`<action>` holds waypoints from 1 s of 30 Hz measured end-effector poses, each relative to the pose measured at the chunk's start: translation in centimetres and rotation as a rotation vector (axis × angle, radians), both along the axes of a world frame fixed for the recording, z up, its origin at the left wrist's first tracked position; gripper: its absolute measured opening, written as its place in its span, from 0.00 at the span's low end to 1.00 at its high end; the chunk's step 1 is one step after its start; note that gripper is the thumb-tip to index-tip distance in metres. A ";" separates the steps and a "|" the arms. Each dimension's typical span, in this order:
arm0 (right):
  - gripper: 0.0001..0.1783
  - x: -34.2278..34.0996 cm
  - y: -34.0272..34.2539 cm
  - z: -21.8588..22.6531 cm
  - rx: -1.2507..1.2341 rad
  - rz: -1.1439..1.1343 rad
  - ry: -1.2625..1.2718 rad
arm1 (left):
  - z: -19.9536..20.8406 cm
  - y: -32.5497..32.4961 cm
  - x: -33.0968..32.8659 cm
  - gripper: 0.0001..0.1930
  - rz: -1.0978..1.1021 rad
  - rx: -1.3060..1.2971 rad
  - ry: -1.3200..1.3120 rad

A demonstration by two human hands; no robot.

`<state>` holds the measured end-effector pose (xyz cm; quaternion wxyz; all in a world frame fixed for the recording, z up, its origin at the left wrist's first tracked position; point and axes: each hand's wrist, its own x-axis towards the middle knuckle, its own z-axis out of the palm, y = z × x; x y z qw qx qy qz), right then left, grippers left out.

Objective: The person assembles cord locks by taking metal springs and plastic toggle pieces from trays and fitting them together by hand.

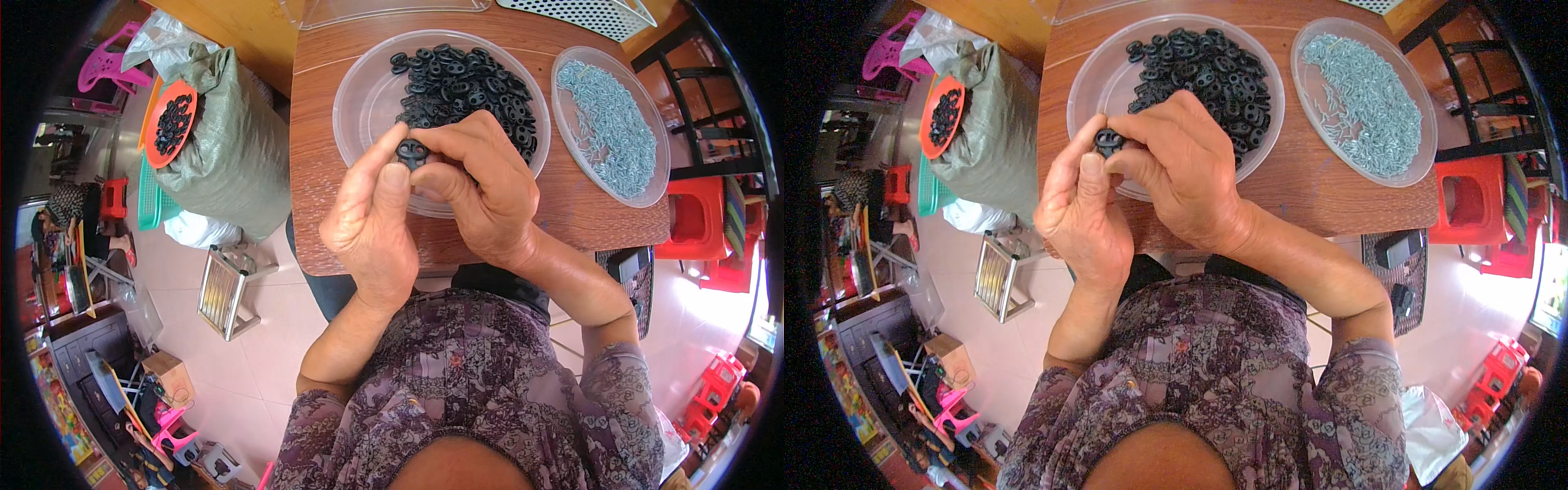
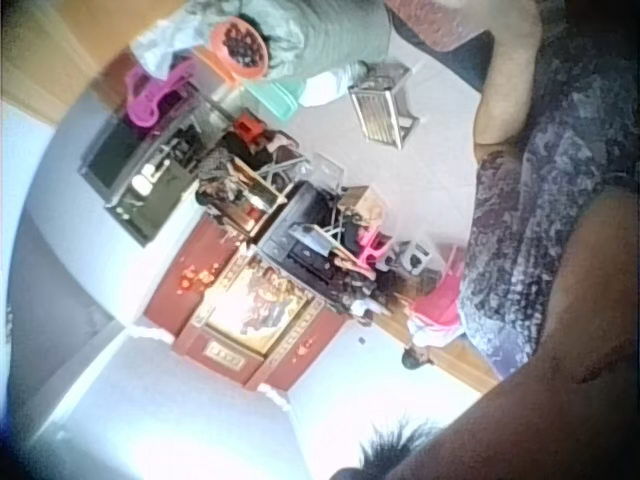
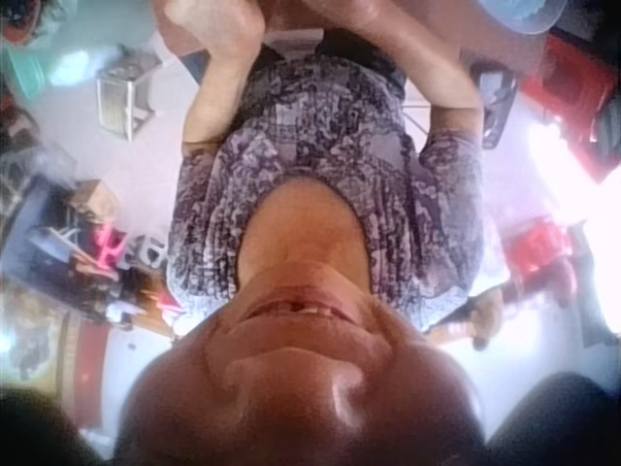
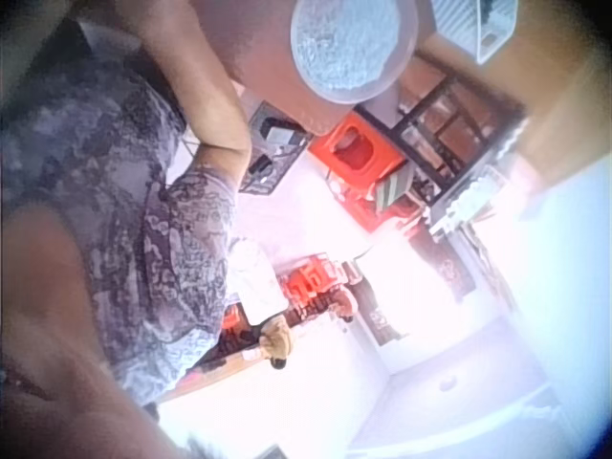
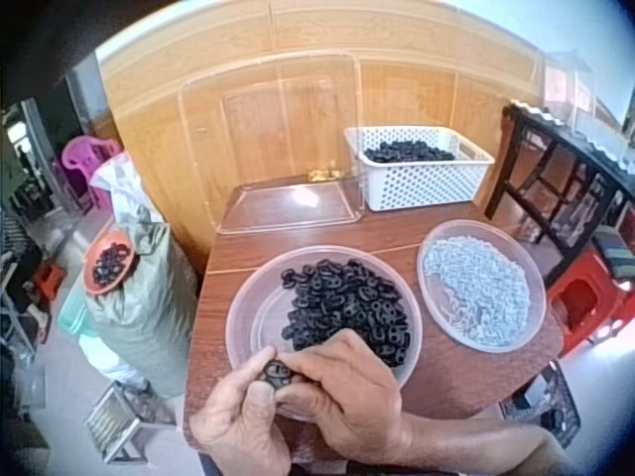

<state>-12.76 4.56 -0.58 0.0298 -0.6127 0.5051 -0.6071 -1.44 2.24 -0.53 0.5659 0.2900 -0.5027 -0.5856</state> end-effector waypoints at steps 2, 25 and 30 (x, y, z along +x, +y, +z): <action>0.14 -0.1 0.0 0.0 -0.045 -0.006 0.047 | -0.1 0.1 0.0 0.17 0.017 -0.015 -0.009; 0.12 0.9 -0.4 -0.6 -0.155 -0.052 0.105 | -1.9 0.7 -0.3 0.11 0.061 -0.078 0.052; 0.10 0.8 -0.2 -0.4 -0.155 -0.039 0.129 | -2.1 0.9 -0.2 0.10 0.085 -0.095 0.006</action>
